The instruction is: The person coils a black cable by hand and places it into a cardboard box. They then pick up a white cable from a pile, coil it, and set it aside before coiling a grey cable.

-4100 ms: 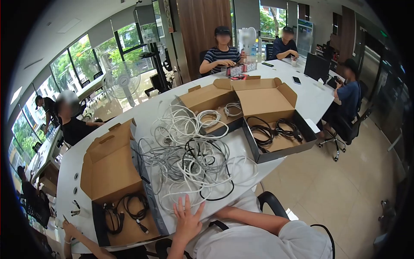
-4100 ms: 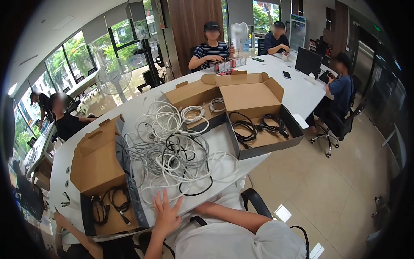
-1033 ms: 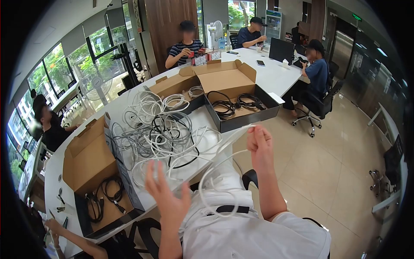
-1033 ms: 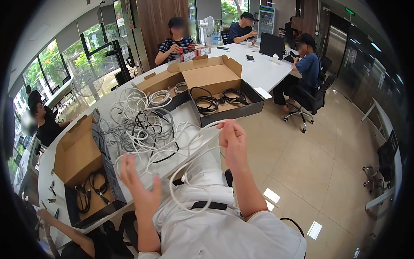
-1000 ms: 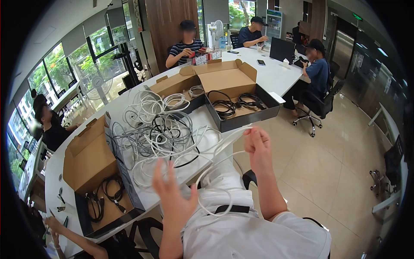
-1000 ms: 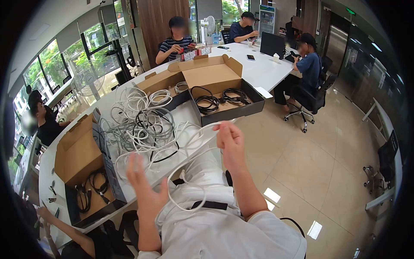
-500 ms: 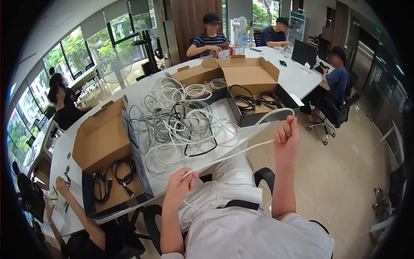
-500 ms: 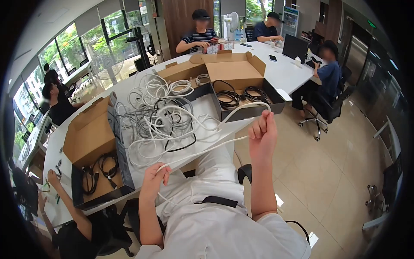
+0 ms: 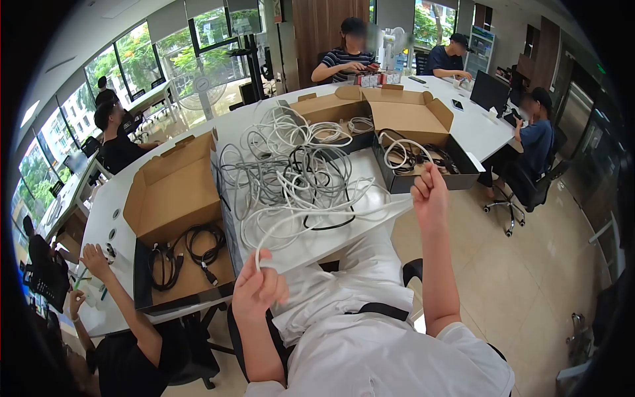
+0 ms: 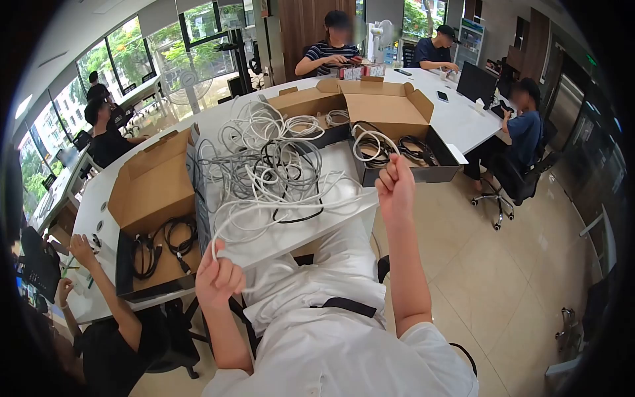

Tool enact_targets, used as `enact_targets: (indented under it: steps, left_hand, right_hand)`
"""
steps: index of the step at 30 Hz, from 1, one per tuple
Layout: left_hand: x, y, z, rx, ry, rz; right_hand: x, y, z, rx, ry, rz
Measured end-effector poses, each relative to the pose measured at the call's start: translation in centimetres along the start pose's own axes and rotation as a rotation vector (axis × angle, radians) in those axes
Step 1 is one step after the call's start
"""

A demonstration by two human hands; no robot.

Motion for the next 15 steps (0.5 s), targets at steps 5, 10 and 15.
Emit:
enact_targets:
  steps: [5, 10, 15]
  left_hand:
    - [-0.4, -3.8, -0.4, 0.403, 0.031, 0.353]
    - [-0.8, -4.5, -0.5, 0.658, 0.146, 0.285]
    - [-1.4, -3.7, -0.9, 0.727, 0.199, 0.314]
  right_hand:
    - [-0.5, 1.5, 3.1, 0.567, -0.031, 0.035]
    - [8.4, 7.4, 4.0, 1.357, -0.812, -0.255]
    - [14.0, 7.2, 12.4, 0.776, 0.218, -0.731]
Point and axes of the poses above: each hand's wrist, its own x-axis away from the middle knuckle, its own y-axis out of the palm, z = x × y, the point moved 6 cm from there along -x, towards the middle knuckle, and after that the axes turned 5 degrees about -x, right-handed, at the moved point
